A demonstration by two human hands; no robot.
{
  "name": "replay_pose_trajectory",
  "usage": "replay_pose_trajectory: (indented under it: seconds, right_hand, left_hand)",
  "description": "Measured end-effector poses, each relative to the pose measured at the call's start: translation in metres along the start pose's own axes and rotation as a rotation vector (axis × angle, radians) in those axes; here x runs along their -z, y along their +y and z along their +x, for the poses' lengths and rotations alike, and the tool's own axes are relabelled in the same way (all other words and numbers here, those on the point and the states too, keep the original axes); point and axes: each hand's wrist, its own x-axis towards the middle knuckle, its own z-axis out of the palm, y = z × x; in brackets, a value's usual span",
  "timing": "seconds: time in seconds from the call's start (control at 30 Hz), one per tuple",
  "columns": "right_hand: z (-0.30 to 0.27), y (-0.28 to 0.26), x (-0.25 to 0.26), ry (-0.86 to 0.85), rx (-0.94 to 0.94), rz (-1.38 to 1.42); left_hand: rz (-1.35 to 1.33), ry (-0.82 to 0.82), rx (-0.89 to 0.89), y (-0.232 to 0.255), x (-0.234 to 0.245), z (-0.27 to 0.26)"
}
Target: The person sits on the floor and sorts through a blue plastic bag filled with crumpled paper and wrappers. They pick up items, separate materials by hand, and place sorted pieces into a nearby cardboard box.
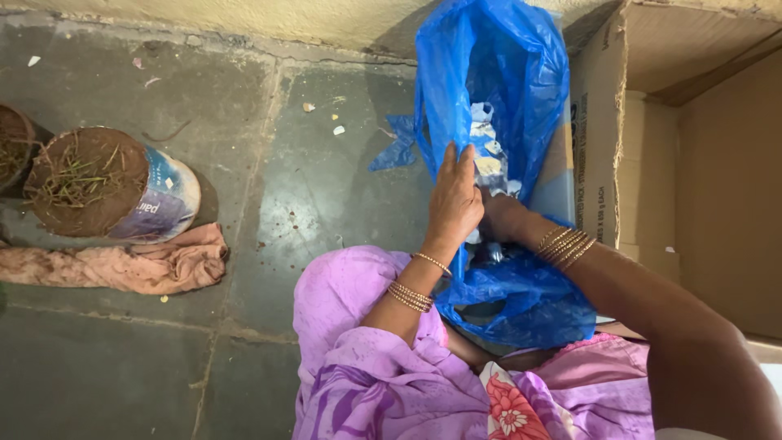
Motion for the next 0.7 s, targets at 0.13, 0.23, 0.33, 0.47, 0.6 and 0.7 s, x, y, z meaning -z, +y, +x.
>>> replay_pose_trajectory:
  seconds: [0.13,0.23,0.33,0.47,0.6,0.7]
  right_hand:
    - [-0.007,-0.008,0.028,0.088,0.028,-0.018]
    - [-0.022,-0.020,0.071,0.107,0.037,-0.097]
    - [-0.059,-0.023,0.113,0.313,0.001,0.165]
    - [-0.122,0.009,0.140,0.666,0.080,0.370]
    - [-0.211,0.089,0.144,0.858,-0.245,0.296]
    - [-0.268,0.158,0.113,0.745,-0.555,0.152]
  left_hand:
    - [-0.032,0.004,-0.021,0.002,0.004,0.000]
    - [-0.074,-0.007,0.005,0.005,0.007,0.001]
    - [-0.091,0.033,-0.021,0.006,0.008,0.000]
    - [-0.115,0.065,-0.036,0.002,0.001,0.001]
    - [-0.126,0.061,-0.029,0.000,0.000,-0.001]
    - [-0.122,0.050,-0.008,0.000,0.000,0.001]
